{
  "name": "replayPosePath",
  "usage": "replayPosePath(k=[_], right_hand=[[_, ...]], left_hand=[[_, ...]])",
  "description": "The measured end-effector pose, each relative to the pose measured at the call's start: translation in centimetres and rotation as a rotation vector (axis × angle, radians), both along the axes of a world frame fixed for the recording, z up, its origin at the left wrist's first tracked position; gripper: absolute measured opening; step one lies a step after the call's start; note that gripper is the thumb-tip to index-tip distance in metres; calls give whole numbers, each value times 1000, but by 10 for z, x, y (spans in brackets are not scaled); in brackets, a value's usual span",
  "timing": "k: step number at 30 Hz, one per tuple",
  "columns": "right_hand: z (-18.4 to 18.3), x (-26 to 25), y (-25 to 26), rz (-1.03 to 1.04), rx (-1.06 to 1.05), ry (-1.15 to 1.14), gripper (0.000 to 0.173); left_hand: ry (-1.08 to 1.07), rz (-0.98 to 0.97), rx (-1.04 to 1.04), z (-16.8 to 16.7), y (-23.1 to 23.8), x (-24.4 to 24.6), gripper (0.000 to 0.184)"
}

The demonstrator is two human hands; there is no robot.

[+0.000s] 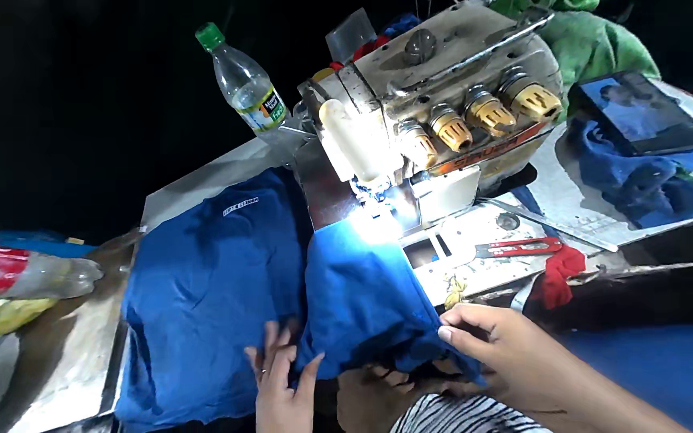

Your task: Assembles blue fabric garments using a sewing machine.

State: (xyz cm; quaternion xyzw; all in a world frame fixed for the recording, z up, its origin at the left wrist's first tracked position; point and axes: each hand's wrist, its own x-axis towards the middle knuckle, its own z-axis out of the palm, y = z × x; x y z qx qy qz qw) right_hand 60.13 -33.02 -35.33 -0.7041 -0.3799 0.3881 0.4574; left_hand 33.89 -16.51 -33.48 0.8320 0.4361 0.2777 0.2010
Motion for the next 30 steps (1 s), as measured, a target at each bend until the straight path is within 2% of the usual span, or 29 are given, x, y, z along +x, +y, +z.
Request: replayPosePath(k=[2,3,4,6,8,11,15,20,25,28,30], right_hand=[[9,4,-1,4,11,109,17],[14,7,-3,5,40,178,15],[19,10,-6,11,63,230,13],[20,16,-8,32,55,271,13],[16,18,-8,69,28,286,15],[15,14,-12,102,12,321,15],[14,14,-14,78,61,368,13],[14,16,-14,86,62,387,12],[16,16,-10,96,18,383,11],[16,17,-9,107,43,381,12],[16,18,-7,103,39,367,12]], left_hand=[[-351,3,-157,20,-13,-1,24],[-503,-24,-318,31,-18,-3,30],[-586,-49,-482,36,-25,-7,37],[-537,-64,-636,28,-34,-11,21],[-519,-23,-569,17,-38,-10,9],[-607,35,-404,11,-39,-10,11],[-570,25,-309,-3,-31,-20,19],[-636,135,-314,21,-41,9,10],[-634,103,-291,17,-34,8,9],[-653,118,-323,23,-34,15,17],[-631,125,-297,23,-31,14,15]])
